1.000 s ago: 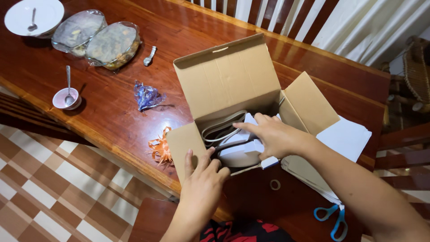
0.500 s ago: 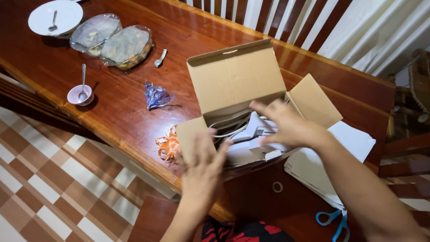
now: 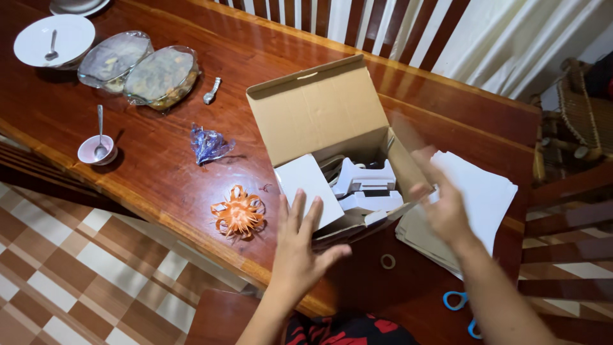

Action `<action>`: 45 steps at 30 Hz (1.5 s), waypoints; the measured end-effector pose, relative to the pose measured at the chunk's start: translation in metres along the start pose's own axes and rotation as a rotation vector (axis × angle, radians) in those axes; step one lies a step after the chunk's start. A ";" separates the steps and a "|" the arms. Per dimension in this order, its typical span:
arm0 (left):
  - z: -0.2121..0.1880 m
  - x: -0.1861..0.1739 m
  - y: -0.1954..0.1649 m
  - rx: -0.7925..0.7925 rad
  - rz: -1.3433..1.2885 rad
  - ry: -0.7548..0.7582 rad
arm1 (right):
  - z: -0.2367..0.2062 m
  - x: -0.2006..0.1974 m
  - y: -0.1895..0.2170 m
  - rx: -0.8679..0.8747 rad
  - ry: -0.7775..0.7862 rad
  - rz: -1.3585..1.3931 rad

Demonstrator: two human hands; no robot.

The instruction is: The person opens a Westinghouse pie cake maker box, looks inside, and closes it. They then place the box on white paper, fold the paper around the box, and use scissors and tape to cut and apply tape, securing the paper wrap around the box.

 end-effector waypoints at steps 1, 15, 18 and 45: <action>0.003 0.000 -0.001 0.015 0.050 -0.014 | -0.006 0.007 0.000 -0.100 0.037 -0.155; 0.029 -0.007 0.015 0.001 0.041 0.112 | -0.023 0.030 0.027 -0.400 0.141 -0.539; 0.044 -0.010 0.038 -0.136 -0.202 0.041 | -0.024 0.033 0.027 -0.303 0.114 -0.432; 0.083 0.013 0.095 0.029 -0.394 0.132 | 0.054 0.058 0.008 -0.163 0.093 -0.341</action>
Point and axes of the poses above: each hand's wrist, its own z-axis towards the middle knuckle, its own x-axis out of the palm, y = z × x, the point moved 3 cm from there along z, towards the middle knuckle, and after that the axes turned 6 degrees about -y, right-handed, at the moved point
